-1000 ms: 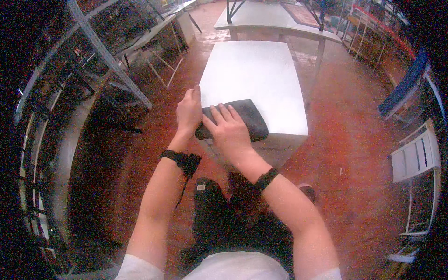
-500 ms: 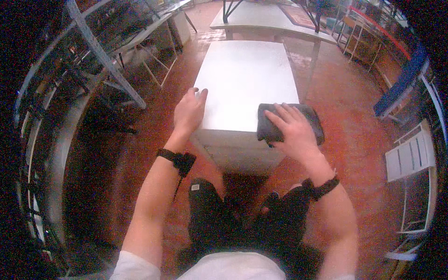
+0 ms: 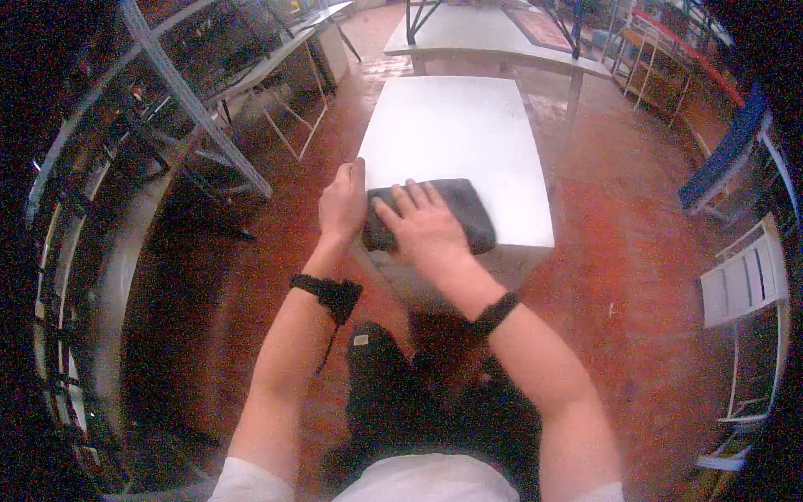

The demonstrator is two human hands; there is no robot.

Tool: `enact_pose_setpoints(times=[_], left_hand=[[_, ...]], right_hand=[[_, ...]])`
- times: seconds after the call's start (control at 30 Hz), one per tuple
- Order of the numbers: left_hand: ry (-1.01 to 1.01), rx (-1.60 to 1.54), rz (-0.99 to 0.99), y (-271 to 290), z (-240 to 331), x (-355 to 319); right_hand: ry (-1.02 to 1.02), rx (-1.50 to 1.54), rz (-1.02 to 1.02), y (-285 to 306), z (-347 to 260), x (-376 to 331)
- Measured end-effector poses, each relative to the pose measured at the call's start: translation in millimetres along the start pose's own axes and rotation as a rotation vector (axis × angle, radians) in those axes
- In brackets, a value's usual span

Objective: Clean the top surface of a white cabinet using a black cloth.

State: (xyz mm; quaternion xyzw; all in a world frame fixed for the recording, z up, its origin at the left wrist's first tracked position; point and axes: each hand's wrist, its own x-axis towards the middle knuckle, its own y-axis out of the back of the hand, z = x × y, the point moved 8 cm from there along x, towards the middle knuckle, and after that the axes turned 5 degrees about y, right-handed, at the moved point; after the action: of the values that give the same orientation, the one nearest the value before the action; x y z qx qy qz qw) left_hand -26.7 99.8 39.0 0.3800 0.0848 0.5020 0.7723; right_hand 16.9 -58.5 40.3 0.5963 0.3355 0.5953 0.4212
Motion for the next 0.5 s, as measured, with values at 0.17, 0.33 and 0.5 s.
enact_pose_setpoints(times=[0.17,0.33,0.5], left_hand=[[-0.095,0.030,0.033,-7,-11,13],[-0.097,0.049,0.019,-8,-22,17],[-0.006,-0.017,-0.012,-1,-1,0]], right_hand=[[-0.018,0.030,0.120,-7,-12,12],[0.016,0.087,0.089,13,-6,-13],[-0.057,0.065,0.003,50,56,-81]])
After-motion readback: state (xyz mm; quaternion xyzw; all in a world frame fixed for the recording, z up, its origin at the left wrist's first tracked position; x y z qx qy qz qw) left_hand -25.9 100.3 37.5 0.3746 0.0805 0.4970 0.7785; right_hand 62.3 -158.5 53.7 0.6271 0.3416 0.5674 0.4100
